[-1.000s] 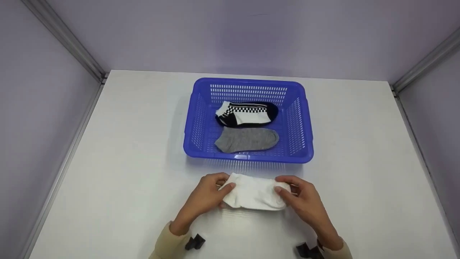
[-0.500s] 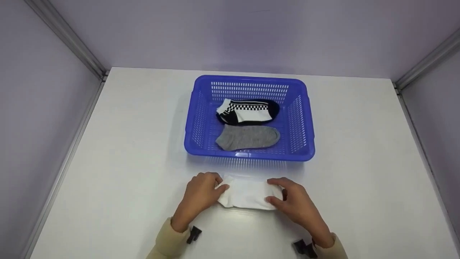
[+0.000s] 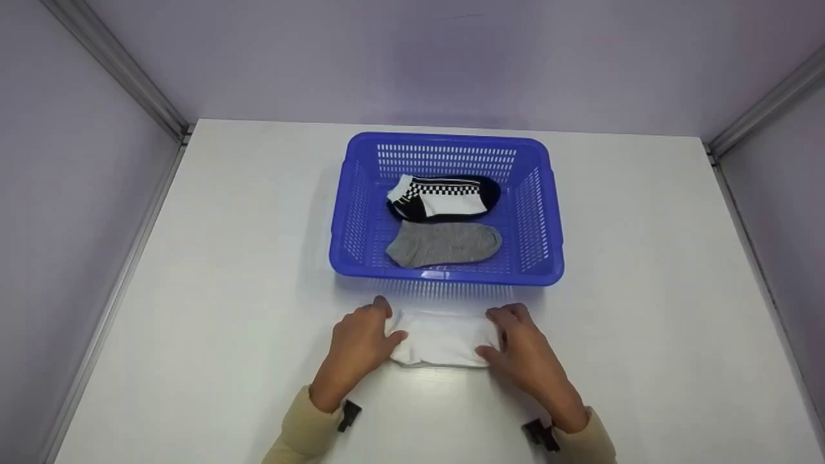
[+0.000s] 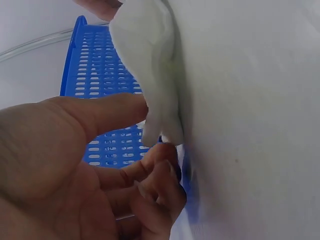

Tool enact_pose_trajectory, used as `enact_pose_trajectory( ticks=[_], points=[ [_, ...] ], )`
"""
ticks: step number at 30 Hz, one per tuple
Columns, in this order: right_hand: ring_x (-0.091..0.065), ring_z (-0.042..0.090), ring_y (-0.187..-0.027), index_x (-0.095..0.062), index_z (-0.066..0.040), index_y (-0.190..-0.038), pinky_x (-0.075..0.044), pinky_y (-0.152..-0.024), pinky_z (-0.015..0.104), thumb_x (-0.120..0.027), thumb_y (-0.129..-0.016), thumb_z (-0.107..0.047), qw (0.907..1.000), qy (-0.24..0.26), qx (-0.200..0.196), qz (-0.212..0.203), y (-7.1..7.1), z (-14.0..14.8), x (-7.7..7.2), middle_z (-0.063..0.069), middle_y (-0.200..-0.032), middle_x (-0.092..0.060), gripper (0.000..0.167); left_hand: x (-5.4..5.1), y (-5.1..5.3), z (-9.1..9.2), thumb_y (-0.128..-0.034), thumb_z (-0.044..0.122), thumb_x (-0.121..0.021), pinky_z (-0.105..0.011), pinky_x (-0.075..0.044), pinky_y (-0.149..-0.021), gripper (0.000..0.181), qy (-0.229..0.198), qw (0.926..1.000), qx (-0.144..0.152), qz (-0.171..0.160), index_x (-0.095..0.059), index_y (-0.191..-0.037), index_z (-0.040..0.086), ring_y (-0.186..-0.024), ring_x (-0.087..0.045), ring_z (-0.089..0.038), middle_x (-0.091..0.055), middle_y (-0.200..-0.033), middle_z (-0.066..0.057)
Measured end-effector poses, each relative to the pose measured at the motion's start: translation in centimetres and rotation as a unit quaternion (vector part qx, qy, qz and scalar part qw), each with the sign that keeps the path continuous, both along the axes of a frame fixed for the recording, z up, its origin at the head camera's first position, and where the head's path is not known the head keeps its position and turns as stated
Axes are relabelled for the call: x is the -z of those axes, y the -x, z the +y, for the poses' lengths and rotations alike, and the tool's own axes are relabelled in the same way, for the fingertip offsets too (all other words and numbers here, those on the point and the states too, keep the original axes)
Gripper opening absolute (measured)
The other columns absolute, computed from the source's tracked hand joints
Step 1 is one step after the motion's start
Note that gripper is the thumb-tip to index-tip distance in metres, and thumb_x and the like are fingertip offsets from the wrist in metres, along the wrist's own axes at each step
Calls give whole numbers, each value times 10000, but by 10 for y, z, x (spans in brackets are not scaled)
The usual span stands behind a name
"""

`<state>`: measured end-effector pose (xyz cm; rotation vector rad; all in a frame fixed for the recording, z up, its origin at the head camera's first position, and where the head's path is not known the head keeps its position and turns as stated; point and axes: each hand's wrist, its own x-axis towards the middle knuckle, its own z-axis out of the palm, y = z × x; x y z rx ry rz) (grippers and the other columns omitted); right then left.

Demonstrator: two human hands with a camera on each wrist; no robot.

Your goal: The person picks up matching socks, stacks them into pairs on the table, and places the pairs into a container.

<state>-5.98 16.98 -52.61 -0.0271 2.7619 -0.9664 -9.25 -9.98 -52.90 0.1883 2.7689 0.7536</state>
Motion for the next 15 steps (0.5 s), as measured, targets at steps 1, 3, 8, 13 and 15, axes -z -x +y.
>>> enact_pose_trajectory(
  ticks=[1,3,8,13,15],
  points=[
    [-581,252,-1052,-663,27,-1295,-521,-963,468,-879,-818,-104,10000,-45,40,-31,1,0,1,162,-1233,-598,539,0,0,1,-868,246,-855,-467,-558,-634,321,10,10000,9,14,-674,-1012,24,-785,-706,-304,-716,-871,-120],
    [-547,256,-1009,-662,46,-1224,-506,-911,453,-891,-803,-112,9999,-114,74,-40,2,-1,1,155,-1152,-580,504,0,0,2,-876,221,-844,-474,-566,-670,287,-28,10000,77,43,-678,-1005,25,-817,-702,-308,-703,-894,-118],
    [-493,225,-935,-607,-7,-1069,-450,-819,361,-890,-820,-131,9999,63,38,-133,3,1,1,74,-965,-558,398,0,1,1,-906,152,-774,-364,-476,-643,152,-576,9976,396,19,-656,-933,59,-736,-552,-183,-575,-805,-23],
    [-561,160,-881,-628,-73,-1161,-450,-781,278,-848,-896,-222,9930,1066,269,-425,2,9,-2,37,-976,-670,375,-4,5,-7,-952,142,-719,-377,-507,-795,200,-1942,9780,564,-513,-592,-1091,74,-866,-603,-181,-675,-921,-43],
    [-615,166,-942,-669,-80,-1195,-493,-835,294,-825,-922,-261,9891,1358,393,-408,3,12,-4,49,-1040,-722,363,-5,7,-9,-953,163,-740,-433,-534,-873,358,-2455,9647,523,-800,-566,-1245,52,-942,-655,-228,-724,-1004,-101]
  ],
)
